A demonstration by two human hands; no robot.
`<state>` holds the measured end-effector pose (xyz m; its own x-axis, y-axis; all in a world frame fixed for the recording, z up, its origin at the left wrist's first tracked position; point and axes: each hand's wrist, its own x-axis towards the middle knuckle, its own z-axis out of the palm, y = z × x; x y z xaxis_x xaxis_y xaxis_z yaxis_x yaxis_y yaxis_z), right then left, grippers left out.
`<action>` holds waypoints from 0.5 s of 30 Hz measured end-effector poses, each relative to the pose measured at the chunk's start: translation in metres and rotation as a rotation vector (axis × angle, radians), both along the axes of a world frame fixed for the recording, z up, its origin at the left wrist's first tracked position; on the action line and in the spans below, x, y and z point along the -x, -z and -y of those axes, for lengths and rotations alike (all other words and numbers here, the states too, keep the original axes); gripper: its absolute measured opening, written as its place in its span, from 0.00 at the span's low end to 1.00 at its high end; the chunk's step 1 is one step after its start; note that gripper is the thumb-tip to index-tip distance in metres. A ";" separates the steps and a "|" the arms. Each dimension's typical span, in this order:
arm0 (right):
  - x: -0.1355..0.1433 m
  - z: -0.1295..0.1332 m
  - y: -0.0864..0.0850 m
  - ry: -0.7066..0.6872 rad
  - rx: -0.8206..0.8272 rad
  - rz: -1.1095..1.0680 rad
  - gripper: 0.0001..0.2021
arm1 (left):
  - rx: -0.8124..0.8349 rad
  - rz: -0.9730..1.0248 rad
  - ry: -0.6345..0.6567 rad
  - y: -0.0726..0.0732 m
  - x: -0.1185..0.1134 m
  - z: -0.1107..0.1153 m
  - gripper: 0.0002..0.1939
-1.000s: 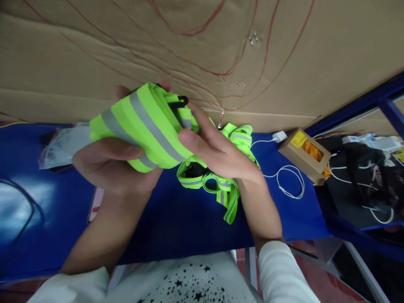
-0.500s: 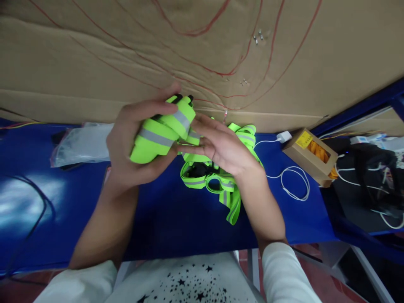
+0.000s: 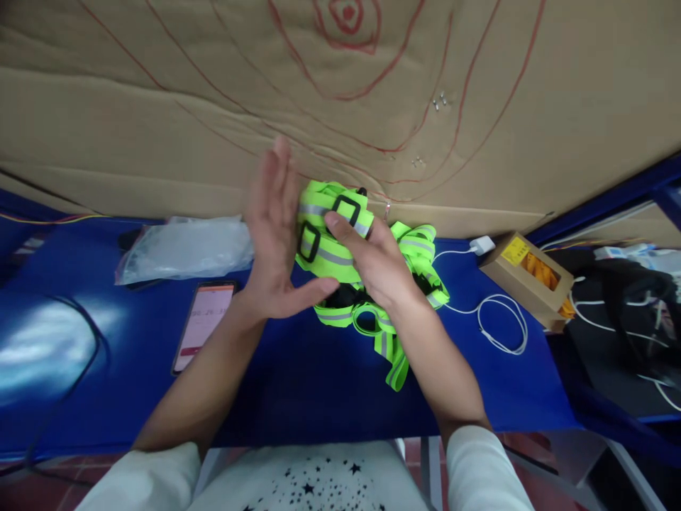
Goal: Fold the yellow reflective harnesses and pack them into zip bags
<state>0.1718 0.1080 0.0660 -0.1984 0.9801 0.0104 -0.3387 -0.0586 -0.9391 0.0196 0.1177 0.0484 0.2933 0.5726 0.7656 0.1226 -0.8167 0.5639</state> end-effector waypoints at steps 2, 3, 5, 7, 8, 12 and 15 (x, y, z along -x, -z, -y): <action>0.000 0.000 -0.001 0.040 -0.041 0.031 0.18 | 0.103 0.134 -0.107 0.003 -0.003 0.001 0.44; 0.001 0.001 -0.001 0.057 -0.063 0.043 0.17 | 0.181 0.164 -0.158 0.005 -0.004 0.002 0.38; 0.004 0.002 0.000 0.103 -0.080 0.049 0.15 | 0.322 0.193 -0.221 0.009 -0.009 0.002 0.31; 0.010 0.003 0.002 0.202 -0.067 0.034 0.14 | 0.369 0.197 -0.232 0.014 -0.015 0.003 0.32; 0.013 0.003 0.003 0.263 -0.058 0.028 0.14 | 0.361 0.193 -0.237 0.016 -0.018 0.004 0.35; 0.022 0.004 0.009 0.461 -0.088 0.106 0.20 | 0.282 0.198 -0.153 0.020 -0.033 0.012 0.41; 0.017 0.004 0.012 0.552 -0.168 0.246 0.24 | 0.339 0.262 -0.017 0.013 -0.040 0.021 0.34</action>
